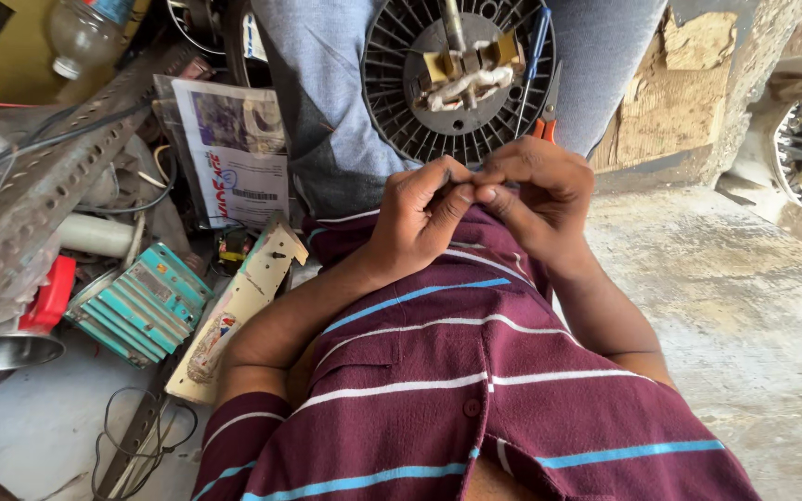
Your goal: The person sits on the floor and repairs an electric motor by hand, using a screwdriver to adjust internal components and wrap copper wire around the rotor shaft. The person repeatedly rotates the rotor and tightens parts to secure the assembly.
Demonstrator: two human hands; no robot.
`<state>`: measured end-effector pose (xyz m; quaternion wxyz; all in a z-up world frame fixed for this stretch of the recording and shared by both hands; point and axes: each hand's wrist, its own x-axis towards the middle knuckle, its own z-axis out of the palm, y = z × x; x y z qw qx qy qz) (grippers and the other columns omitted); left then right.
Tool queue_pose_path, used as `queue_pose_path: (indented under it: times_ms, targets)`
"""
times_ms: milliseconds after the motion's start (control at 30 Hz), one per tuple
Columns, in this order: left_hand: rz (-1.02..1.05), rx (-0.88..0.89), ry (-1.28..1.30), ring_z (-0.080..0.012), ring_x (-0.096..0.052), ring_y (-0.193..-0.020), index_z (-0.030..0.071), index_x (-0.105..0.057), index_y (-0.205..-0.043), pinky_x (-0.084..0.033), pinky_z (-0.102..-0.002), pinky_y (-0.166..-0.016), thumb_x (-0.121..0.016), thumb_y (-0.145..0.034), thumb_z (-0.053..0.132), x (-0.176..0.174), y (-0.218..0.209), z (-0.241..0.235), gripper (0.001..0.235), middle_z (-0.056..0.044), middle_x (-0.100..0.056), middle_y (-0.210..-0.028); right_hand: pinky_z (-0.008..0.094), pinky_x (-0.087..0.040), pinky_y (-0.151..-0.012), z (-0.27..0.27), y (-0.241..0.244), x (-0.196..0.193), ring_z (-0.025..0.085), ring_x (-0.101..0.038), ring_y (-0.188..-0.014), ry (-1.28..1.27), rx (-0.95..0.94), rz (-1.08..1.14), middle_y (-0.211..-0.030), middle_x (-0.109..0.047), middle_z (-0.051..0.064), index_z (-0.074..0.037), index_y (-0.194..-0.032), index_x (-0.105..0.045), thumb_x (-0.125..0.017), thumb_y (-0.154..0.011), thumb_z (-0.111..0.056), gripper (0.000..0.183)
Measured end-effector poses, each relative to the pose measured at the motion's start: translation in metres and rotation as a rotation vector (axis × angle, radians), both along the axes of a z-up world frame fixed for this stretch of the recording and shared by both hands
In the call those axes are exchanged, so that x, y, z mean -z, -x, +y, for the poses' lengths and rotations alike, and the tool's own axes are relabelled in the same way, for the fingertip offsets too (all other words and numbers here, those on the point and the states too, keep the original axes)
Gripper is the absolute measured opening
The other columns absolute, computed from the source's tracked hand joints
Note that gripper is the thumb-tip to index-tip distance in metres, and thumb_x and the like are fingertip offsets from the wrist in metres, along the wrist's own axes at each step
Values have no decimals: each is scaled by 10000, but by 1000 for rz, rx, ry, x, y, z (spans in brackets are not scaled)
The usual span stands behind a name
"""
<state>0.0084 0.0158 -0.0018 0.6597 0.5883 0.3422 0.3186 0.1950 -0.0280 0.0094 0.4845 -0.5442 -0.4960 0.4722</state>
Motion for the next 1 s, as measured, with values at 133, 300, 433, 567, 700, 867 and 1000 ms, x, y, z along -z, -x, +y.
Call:
queue_pose_path:
  times_ms: [133,300,433,567,700,867,1000]
  targets:
    - [23,2,-123,-118,-578,-623,30,-616,-1009,-438,-286,-564,-655,-1072,127,3,-8,10,122,-53,-615,-774,263,-551,-756,16,-16,-10,180,-707,-824,26,-45,-21,-898,-730,133,11,-934,-737,-782,-930,-40,68]
    - [27,-11,-440,-186,-640,-624,37,-626,-1003,-498,-347,-567,-741,-994,87,22,-15,19,126,-64,-684,-794,241,-533,-607,50,-42,-13,163,-685,-703,-82,-38,-67,-798,-713,101,2,-861,-740,-758,-910,-34,64]
    - [59,29,-429,-121,-681,-651,70,-681,-1039,-527,-289,-532,-823,-943,125,36,-20,13,180,-28,-705,-786,262,-517,-594,76,-51,-15,192,-667,-681,-27,-124,-160,-758,-684,107,30,-840,-722,-778,-870,-53,105]
    - [97,68,-551,-122,-736,-766,50,-711,-1147,-561,-257,-563,-849,-937,185,37,-20,25,285,-61,-758,-894,255,-521,-585,109,-52,-18,201,-672,-695,20,-197,-183,-738,-670,104,21,-808,-714,-811,-850,-89,152]
    - [143,103,-574,-136,-769,-880,65,-727,-1208,-611,-277,-680,-818,-965,198,32,-14,38,292,-53,-783,-998,249,-525,-610,125,-54,-20,188,-679,-670,146,-234,-215,-717,-664,103,18,-819,-718,-812,-874,-110,168]
    - [113,74,-568,-182,-782,-937,53,-735,-1181,-646,-346,-800,-813,-976,159,39,-18,48,244,-48,-778,-1021,247,-539,-579,140,-55,-9,172,-678,-633,176,-266,-132,-711,-662,91,-7,-767,-713,-796,-868,-118,172]
    - [96,37,-483,-232,-777,-965,30,-724,-1172,-653,-369,-835,-834,-956,147,43,-22,54,268,-117,-764,-1043,237,-536,-570,155,-52,-4,169,-681,-664,199,-264,-173,-722,-669,96,-4,-771,-717,-791,-869,-108,162]
